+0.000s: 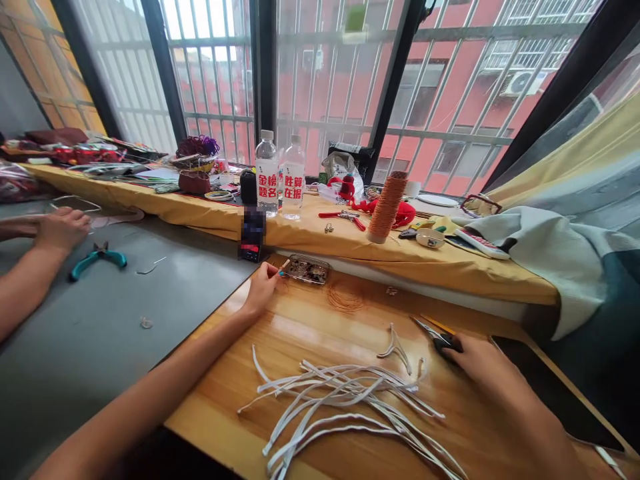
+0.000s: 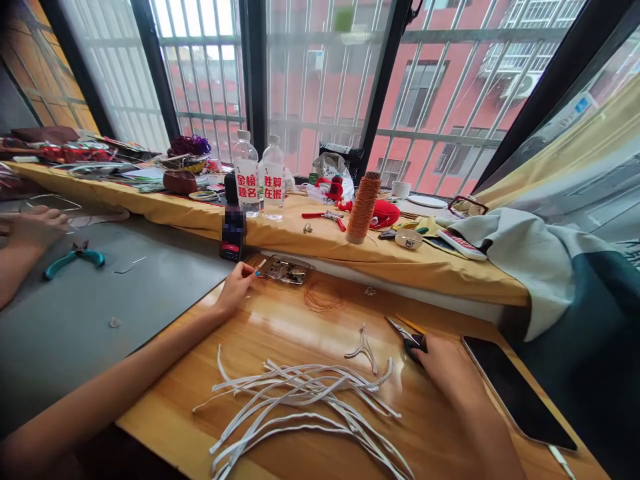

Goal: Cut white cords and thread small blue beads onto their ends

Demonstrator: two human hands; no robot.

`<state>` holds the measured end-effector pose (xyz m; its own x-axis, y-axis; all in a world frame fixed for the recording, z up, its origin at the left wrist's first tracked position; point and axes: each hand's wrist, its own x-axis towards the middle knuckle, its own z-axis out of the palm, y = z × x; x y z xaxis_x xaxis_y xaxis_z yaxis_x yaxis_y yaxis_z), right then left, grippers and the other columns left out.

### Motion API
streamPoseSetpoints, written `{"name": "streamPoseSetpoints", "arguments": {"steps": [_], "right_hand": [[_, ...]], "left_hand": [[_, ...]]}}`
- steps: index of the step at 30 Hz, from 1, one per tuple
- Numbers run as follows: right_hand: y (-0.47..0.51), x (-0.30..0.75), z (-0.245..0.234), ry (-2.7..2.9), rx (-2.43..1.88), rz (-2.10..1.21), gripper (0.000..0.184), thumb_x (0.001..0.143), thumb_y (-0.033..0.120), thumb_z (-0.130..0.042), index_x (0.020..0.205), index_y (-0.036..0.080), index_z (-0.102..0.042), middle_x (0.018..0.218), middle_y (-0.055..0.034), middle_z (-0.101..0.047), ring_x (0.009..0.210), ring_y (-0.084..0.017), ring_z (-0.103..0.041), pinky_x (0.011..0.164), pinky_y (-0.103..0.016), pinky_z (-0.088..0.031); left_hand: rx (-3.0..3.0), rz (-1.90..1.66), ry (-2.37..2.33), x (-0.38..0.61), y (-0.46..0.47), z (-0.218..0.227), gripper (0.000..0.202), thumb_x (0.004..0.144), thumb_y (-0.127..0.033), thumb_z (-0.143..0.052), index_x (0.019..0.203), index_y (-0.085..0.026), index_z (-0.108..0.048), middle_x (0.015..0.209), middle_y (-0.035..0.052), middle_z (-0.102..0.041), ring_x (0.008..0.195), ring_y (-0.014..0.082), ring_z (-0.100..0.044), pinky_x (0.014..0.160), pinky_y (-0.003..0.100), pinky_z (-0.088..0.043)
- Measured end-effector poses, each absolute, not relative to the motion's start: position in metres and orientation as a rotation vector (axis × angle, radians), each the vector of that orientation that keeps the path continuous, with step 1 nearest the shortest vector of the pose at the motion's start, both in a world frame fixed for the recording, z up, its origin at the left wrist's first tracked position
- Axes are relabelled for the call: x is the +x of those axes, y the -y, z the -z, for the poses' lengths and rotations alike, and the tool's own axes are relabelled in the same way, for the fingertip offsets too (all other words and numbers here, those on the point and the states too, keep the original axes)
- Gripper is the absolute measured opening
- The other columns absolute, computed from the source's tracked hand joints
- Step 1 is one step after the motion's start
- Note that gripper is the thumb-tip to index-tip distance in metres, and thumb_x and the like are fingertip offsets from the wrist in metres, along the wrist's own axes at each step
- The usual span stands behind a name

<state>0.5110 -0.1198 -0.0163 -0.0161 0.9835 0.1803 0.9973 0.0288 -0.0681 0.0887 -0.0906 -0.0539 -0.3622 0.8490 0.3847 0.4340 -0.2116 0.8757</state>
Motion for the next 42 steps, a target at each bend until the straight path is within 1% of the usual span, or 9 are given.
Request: {"name": "streamPoseSetpoints", "arguments": {"steps": [4, 11, 19, 29, 32, 35, 39, 41, 42], "right_hand": [[0.119, 0.519, 0.014, 2.176, -2.075, -0.141, 0.018, 0.068, 0.022, -0.051, 0.079, 0.017, -0.064, 0.081, -0.0064, -0.067, 0.077, -0.020, -0.061, 0.065, -0.025, -0.042], [0.109, 0.540, 0.034, 1.962, -2.088, 0.300, 0.037, 0.079, 0.013, -0.031, 0.110, 0.012, -0.053, 0.109, -0.0129, -0.057, 0.089, -0.022, -0.057, 0.075, -0.030, -0.041], [0.105, 0.540, 0.034, 2.075, -2.109, 0.151, 0.034, 0.076, 0.005, -0.035, 0.097, 0.015, -0.060, 0.093, -0.0108, -0.056, 0.080, -0.017, -0.058, 0.068, -0.024, -0.040], [0.116, 0.525, 0.026, 1.639, -2.048, 0.441, 0.027, 0.081, 0.032, -0.036, 0.078, 0.012, -0.054, 0.080, -0.0104, -0.047, 0.067, -0.022, -0.053, 0.057, -0.032, -0.042], [0.124, 0.519, 0.012, 1.541, -1.812, 0.521, 0.021, 0.077, 0.023, -0.041, 0.089, 0.010, -0.051, 0.089, -0.0140, -0.045, 0.084, -0.025, -0.051, 0.065, -0.033, -0.044], [0.132, 0.507, -0.003, 1.551, -1.609, 0.546, 0.031, 0.077, 0.020, -0.039, 0.105, 0.007, -0.046, 0.106, -0.0205, -0.039, 0.101, -0.028, -0.045, 0.074, -0.036, -0.044], [0.149, 0.471, -0.022, 1.614, -1.384, 0.234, 0.049, 0.079, 0.019, -0.038, 0.126, 0.012, -0.027, 0.120, -0.0181, -0.040, 0.087, -0.020, -0.057, 0.081, -0.036, -0.042], [0.160, 0.448, -0.025, 1.695, -1.327, -0.056, 0.058, 0.080, 0.023, -0.040, 0.132, 0.016, -0.015, 0.111, -0.0122, -0.053, 0.084, -0.018, -0.060, 0.078, -0.032, -0.045], [0.165, 0.436, -0.024, 1.753, -1.293, -0.172, 0.054, 0.081, 0.024, -0.041, 0.130, 0.018, -0.021, 0.102, -0.0089, -0.060, 0.086, -0.017, -0.060, 0.077, -0.030, -0.045]], "left_hand": [[1.556, -1.566, -1.802, 0.090, 0.093, 0.051, 0.013, 0.071, -0.029, -0.049, 0.071, -0.016, -0.046, 0.068, -0.0015, -0.051, 0.064, 0.0122, -0.049, 0.059, 0.022, -0.036], [1.837, -1.502, -1.738, 0.109, 0.105, 0.042, 0.005, 0.072, -0.021, -0.047, 0.072, -0.016, -0.045, 0.067, -0.0019, -0.049, 0.062, 0.0109, -0.046, 0.059, 0.022, -0.035], [1.857, -1.030, -1.263, 0.171, 0.117, 0.017, 0.016, 0.066, -0.020, -0.056, 0.079, -0.014, -0.049, 0.056, -0.0066, -0.043, 0.052, 0.0068, -0.040, 0.050, 0.018, -0.029], [1.439, -0.904, -0.928, 0.220, 0.121, 0.056, 0.034, 0.061, -0.044, -0.058, 0.073, -0.013, -0.050, 0.052, -0.0044, -0.053, 0.039, 0.0038, -0.037, 0.041, 0.017, -0.025], [1.368, -0.916, -0.887, 0.215, 0.126, 0.053, 0.039, 0.064, -0.047, -0.055, 0.081, -0.013, -0.049, 0.060, -0.0007, -0.059, 0.037, 0.0032, -0.037, 0.038, 0.017, -0.027], [1.313, -0.913, -0.839, 0.215, 0.130, 0.046, 0.041, 0.061, -0.044, -0.060, 0.085, -0.013, -0.048, 0.065, 0.0012, -0.060, 0.041, 0.0036, -0.043, 0.041, 0.017, -0.034], [1.283, -0.929, -0.822, 0.218, 0.131, 0.045, 0.038, 0.059, -0.038, -0.063, 0.082, -0.013, -0.046, 0.066, 0.0014, -0.061, 0.042, 0.0039, -0.046, 0.040, 0.017, -0.038], [1.265, -0.947, -0.824, 0.218, 0.130, 0.047, 0.037, 0.058, -0.037, -0.064, 0.080, -0.013, -0.045, 0.066, 0.0008, -0.061, 0.041, 0.0044, -0.047, 0.039, 0.017, -0.040], [1.257, -0.949, -0.821, 0.218, 0.130, 0.048, 0.038, 0.058, -0.037, -0.064, 0.079, -0.014, -0.044, 0.066, 0.0005, -0.060, 0.041, 0.0048, -0.049, 0.039, 0.018, -0.041]]}}
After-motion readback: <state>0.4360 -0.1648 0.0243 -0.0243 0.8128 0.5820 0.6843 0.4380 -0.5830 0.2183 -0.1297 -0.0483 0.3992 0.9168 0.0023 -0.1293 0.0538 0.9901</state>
